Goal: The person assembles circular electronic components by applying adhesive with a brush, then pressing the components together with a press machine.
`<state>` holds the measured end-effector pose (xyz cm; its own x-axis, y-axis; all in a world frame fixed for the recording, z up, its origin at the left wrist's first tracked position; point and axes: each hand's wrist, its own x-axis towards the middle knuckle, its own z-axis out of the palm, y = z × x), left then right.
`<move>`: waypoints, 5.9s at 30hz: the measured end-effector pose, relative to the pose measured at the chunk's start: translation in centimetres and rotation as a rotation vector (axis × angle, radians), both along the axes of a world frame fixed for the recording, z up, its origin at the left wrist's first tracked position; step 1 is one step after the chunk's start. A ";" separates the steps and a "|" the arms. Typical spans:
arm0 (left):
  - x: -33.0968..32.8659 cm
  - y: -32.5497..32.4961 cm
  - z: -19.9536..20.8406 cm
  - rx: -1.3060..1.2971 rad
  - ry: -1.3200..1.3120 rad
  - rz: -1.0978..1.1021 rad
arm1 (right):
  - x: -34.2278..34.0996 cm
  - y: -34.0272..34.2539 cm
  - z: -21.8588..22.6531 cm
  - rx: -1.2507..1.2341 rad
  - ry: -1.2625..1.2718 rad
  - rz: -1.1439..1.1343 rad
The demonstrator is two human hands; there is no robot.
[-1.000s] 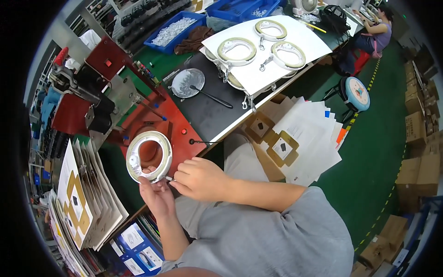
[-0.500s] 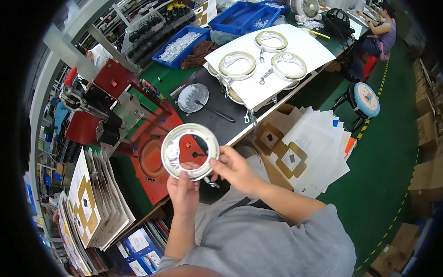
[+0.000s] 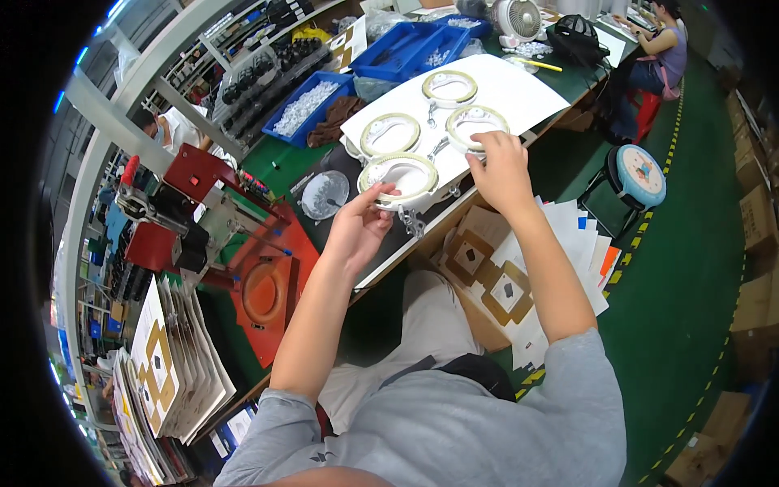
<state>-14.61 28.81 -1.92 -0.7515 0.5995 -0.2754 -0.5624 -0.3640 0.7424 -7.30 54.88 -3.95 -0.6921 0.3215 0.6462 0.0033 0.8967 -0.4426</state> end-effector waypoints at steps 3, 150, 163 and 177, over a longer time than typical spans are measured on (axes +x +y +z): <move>-1.0 1.0 -0.7 -0.045 -0.001 -0.027 | -1.3 1.5 -0.7 0.153 -0.117 0.052; -3.7 10.1 -3.2 -0.836 1.648 -0.098 | -8.0 24.7 -7.3 -0.945 -0.062 -0.248; 14.8 -14.8 -9.7 -0.786 1.372 0.066 | 8.6 -4.6 -13.9 -0.892 -0.428 0.273; 32.8 -46.9 -6.3 -1.953 0.269 1.206 | 9.5 -31.7 -12.8 -0.305 -0.942 1.251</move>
